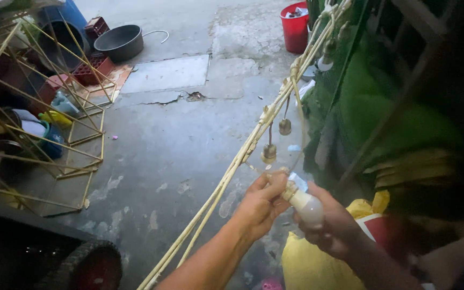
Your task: Unscrewing lightbulbs from a long string of outdoor lights in a storage area.
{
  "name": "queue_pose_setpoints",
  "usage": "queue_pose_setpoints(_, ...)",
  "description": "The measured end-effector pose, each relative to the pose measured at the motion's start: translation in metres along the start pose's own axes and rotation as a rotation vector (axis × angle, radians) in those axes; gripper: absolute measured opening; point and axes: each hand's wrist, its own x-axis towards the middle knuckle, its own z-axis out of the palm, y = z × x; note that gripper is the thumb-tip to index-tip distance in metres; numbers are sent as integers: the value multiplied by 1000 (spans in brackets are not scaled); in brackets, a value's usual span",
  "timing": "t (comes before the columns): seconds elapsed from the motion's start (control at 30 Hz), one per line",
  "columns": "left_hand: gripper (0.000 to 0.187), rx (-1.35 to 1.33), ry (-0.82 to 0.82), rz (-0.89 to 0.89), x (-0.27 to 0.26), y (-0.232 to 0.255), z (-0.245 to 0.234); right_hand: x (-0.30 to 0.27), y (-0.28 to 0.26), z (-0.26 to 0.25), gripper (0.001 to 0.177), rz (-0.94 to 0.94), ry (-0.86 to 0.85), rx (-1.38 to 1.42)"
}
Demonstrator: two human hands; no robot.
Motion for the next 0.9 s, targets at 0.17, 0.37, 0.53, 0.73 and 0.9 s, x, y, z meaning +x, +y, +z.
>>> queue_pose_setpoints(0.17,25,-29,108,44,-1,-6,-5,-10,1,39,59,119,254,-21)
queue_pose_setpoints(0.37,25,83,101,62,-15,-1,1,-1,26,-6,59,-216,-187,-181)
queue_pose_setpoints(0.53,27,110,143,83,-13,-4,-8,-4,23,12,61,67,-247,351)
queue_pose_setpoints(0.73,28,42,105,79,-11,-3,-10,-2,24,23,35,-88,546,-409)
queue_pose_setpoints(0.9,27,46,147,43,-6,-6,-12,1,33,-15,60,38,-282,280)
